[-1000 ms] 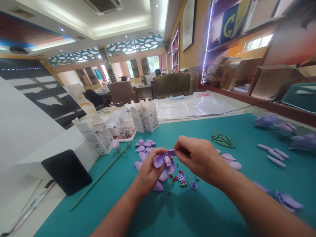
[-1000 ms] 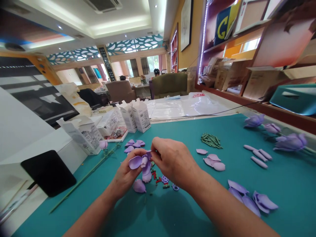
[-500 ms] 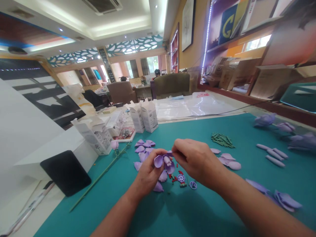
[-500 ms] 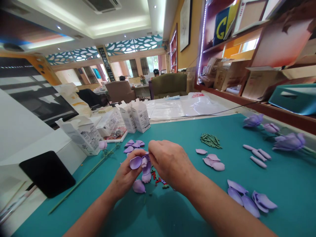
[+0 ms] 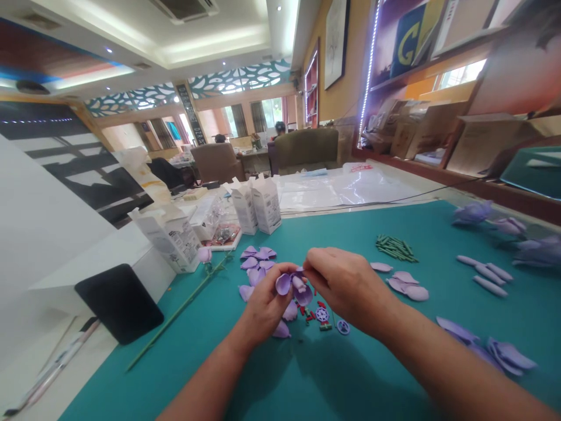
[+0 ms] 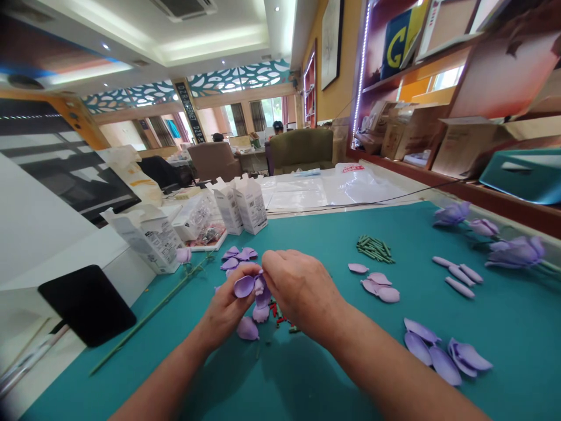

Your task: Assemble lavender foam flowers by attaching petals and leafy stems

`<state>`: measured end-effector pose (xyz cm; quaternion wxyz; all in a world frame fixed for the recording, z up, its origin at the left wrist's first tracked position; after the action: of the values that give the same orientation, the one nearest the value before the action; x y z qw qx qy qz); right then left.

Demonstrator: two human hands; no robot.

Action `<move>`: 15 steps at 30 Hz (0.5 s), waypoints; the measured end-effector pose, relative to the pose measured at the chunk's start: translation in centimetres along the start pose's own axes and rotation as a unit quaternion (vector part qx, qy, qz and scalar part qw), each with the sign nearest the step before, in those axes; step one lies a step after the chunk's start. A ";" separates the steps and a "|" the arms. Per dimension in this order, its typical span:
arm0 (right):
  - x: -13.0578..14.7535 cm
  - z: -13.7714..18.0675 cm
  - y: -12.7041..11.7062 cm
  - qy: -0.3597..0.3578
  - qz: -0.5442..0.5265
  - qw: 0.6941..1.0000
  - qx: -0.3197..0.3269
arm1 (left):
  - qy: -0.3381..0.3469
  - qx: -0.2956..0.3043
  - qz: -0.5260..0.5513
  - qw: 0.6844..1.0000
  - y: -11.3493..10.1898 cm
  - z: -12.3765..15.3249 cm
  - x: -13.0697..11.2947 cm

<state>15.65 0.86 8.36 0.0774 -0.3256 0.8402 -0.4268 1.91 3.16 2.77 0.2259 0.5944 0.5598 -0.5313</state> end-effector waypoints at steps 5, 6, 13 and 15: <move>-0.8 -0.2 0.3 0.036 -0.093 0.994 0.038 | -0.050 -0.010 0.050 0.997 0.1 -0.3 0.8; -1.0 -0.2 0.3 0.039 -0.112 0.992 0.043 | -0.068 -0.010 0.065 0.996 0.1 -0.3 1.1; -1.5 -0.3 1.4 0.050 -0.133 0.988 0.066 | -0.140 -0.004 0.121 0.983 0.2 -0.3 2.3; -1.5 -0.3 1.7 0.050 -0.131 0.988 0.067 | -0.142 -0.009 0.114 0.983 0.2 -0.3 2.4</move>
<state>15.84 2.68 6.99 -0.0003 -0.4053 0.7625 -0.5043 1.75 4.41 0.73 0.3677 0.5706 0.4558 -0.5757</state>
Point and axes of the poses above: each hand's wrist, its own z-axis away from the middle knuckle, its own y-axis out of the palm, x = y × z, the point moved 5 cm from there along -z, towards the middle knuckle, and after that the axes turned 1 degree about z, right-handed, at the moved point
